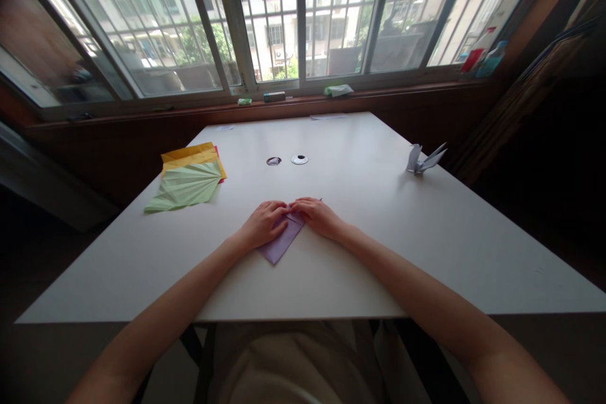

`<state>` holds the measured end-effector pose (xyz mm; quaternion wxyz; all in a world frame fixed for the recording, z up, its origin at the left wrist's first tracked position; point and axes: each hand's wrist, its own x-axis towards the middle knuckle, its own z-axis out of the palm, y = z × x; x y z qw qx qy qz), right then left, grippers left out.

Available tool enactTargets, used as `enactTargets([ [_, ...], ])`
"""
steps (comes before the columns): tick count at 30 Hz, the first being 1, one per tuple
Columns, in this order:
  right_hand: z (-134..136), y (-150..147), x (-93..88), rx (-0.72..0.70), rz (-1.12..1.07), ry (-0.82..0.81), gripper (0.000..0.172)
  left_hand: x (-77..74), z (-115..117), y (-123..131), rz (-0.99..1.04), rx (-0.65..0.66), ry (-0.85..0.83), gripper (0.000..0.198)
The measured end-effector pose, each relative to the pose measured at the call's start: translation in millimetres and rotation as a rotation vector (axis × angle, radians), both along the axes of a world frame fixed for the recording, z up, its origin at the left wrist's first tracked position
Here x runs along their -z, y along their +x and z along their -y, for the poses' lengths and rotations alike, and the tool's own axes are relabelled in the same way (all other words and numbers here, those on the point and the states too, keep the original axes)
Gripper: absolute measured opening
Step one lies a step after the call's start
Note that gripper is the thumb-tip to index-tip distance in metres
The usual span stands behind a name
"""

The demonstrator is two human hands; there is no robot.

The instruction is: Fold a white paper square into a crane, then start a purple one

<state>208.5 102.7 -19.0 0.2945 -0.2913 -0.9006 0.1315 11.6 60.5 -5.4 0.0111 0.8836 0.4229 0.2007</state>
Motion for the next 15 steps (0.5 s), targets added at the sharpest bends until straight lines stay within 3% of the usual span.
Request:
enactTargets([
  [7, 2.4, 0.4, -1.9, 0.013, 0.025, -0.023, 0.032, 4.7, -3.5, -2.6, 0.027, 0.012, -0.080, 0.031],
  [15, 5.0, -0.1, -6.5, 0.112, 0.049, 0.009, 0.025, 4.5, -7.3, -4.5, 0.008, -0.014, -0.033, 0.029],
])
